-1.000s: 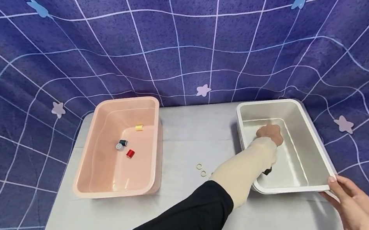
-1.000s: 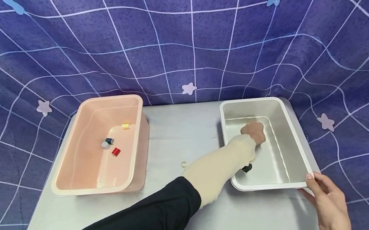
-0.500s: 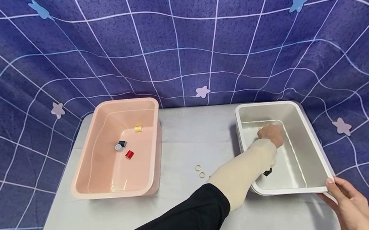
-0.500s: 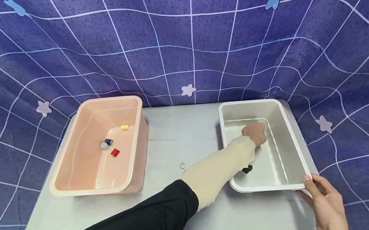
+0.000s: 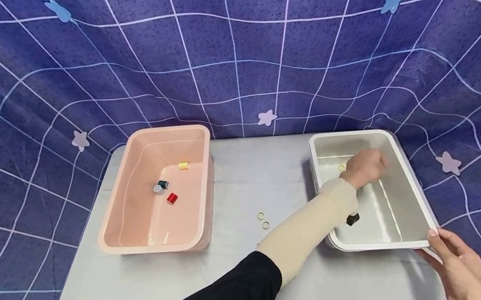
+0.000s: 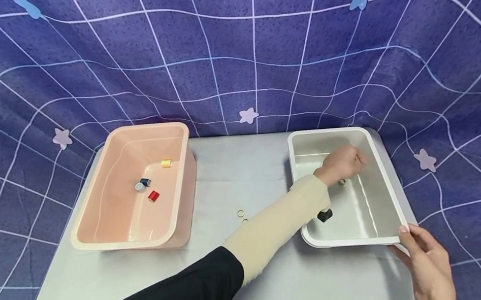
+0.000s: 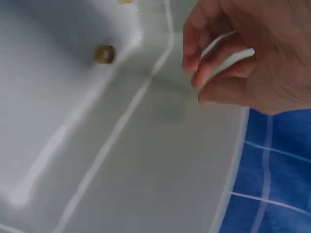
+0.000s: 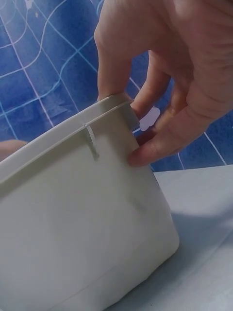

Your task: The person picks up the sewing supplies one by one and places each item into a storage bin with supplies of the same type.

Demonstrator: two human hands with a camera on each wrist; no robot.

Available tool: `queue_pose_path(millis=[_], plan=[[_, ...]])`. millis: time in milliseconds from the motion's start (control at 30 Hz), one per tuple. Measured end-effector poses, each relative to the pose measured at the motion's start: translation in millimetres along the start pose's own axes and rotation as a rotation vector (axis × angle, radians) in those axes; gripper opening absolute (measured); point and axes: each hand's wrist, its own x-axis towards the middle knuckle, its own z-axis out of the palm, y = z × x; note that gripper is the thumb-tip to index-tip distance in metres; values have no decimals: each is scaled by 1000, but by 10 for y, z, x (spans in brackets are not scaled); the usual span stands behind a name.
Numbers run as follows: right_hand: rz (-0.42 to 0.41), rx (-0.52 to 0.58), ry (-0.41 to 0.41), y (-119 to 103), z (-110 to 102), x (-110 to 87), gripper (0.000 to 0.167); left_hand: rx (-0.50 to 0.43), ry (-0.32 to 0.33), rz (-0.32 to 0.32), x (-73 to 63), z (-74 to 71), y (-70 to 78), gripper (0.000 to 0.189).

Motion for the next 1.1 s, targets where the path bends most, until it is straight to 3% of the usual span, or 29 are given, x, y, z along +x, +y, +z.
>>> queue_pose_path(millis=[200,467,600,700,1100], plan=[[10,14,3,6,8,-6,29,-219,-85,232,-79,-193,-88,24],[8,31,4,-1,18,-2,31,-487,-262,523,-219,-403,-218,26],[12,34,0,1,16,-8,31,-588,-301,582,-344,-525,-274,28],[11,20,9,6,18,-6,30,-615,-311,589,-446,-596,-338,29],[34,18,24,4,24,-12,30,-610,-214,670,-895,-758,-720,27]])
